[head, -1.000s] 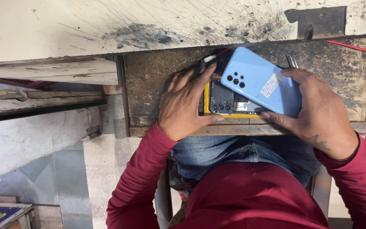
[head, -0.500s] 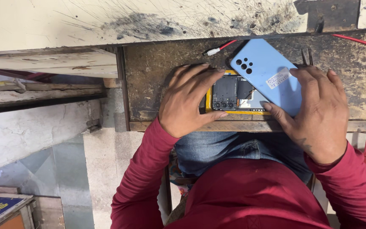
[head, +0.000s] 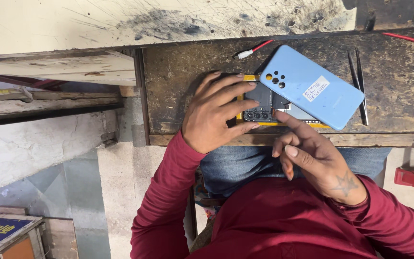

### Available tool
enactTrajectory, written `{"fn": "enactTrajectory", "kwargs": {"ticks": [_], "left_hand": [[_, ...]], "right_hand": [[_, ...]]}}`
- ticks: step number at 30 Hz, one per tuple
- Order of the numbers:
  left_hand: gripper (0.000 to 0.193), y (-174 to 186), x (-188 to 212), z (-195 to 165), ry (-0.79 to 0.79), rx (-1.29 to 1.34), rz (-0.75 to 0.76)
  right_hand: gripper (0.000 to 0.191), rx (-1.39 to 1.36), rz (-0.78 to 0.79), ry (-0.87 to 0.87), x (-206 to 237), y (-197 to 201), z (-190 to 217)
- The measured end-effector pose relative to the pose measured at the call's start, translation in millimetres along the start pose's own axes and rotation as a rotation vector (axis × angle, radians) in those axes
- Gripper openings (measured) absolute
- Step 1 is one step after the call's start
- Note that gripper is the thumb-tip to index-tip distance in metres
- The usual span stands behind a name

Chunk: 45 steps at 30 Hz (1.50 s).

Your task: The person removes a sticker from the back of a light blue smartphone using tweezers, then uses a screwdriver to remove screws from the back cover. The person then removes the back cover to expose the internal components.

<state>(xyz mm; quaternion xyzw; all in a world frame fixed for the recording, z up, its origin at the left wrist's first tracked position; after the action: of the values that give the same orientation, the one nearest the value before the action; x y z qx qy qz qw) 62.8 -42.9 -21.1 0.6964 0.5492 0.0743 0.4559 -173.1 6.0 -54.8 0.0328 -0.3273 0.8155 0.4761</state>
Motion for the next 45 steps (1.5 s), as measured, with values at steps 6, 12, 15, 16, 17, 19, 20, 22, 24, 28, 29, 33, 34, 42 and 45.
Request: {"fn": "enactTrajectory", "kwargs": {"ticks": [6,12,15,16,17,19,20,22,24,28,29,33,34,42,45], "left_hand": [[0.033,-1,1,1,-0.012,0.018,0.000],[0.030,-1,0,0,-0.014,0.036,0.003],[0.026,-1,0,-1,-0.023,0.041,0.013],[0.025,-1,0,-1,-0.027,0.043,0.017],[0.024,-2,0,-1,-0.025,0.049,0.014],[0.023,-3,0,0,-0.020,0.060,0.010],[0.023,-3,1,1,-0.021,0.063,0.005],[0.022,-4,2,2,-0.023,0.071,-0.005],[0.018,-5,4,2,-0.052,0.055,-0.044],[0.011,-2,7,3,-0.027,0.053,-0.221],[0.012,1,9,7,0.117,0.083,-0.275],[0.014,10,16,16,0.522,0.027,-0.383],[0.014,11,16,16,0.581,-0.031,-0.384],[0.014,11,1,5,0.425,-0.314,-0.315],[0.018,13,-3,-1,0.366,-0.263,-0.317]], "right_hand": [[0.068,-0.140,0.019,-0.002,0,-6,-3],[0.068,-0.326,0.053,-0.047,1,-8,-2],[0.067,-0.327,0.077,-0.034,1,-8,-3],[0.065,-0.304,0.076,-0.022,1,-7,-3],[0.064,-0.280,0.077,-0.011,2,-6,-3],[0.059,-0.152,0.017,0.049,4,-1,-1],[0.056,-0.088,-0.011,0.079,6,3,0],[0.050,0.015,-0.067,0.143,12,10,4],[0.046,0.111,-0.130,0.200,18,16,11],[0.036,0.431,-0.315,0.382,30,26,37],[0.032,0.549,-0.375,0.448,33,27,47],[0.017,1.325,-0.691,0.540,39,30,86],[0.018,1.432,-0.727,0.511,37,31,92],[0.022,1.602,-0.755,0.484,28,39,100],[0.022,1.600,-0.798,0.521,27,52,98]]}}
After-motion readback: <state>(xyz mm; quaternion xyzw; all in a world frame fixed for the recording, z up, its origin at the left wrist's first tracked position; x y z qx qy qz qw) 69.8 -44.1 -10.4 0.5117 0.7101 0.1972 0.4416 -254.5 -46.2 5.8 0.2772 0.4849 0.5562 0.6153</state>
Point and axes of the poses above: each hand's wrist, its own x-axis away from the middle knuckle, its own y-axis out of the back of the hand, z = x × y, the point moved 4 cm from there along -x, towards the middle knuckle, and after that the axes turned 4 degrees about -z, right-handed, at the moved point
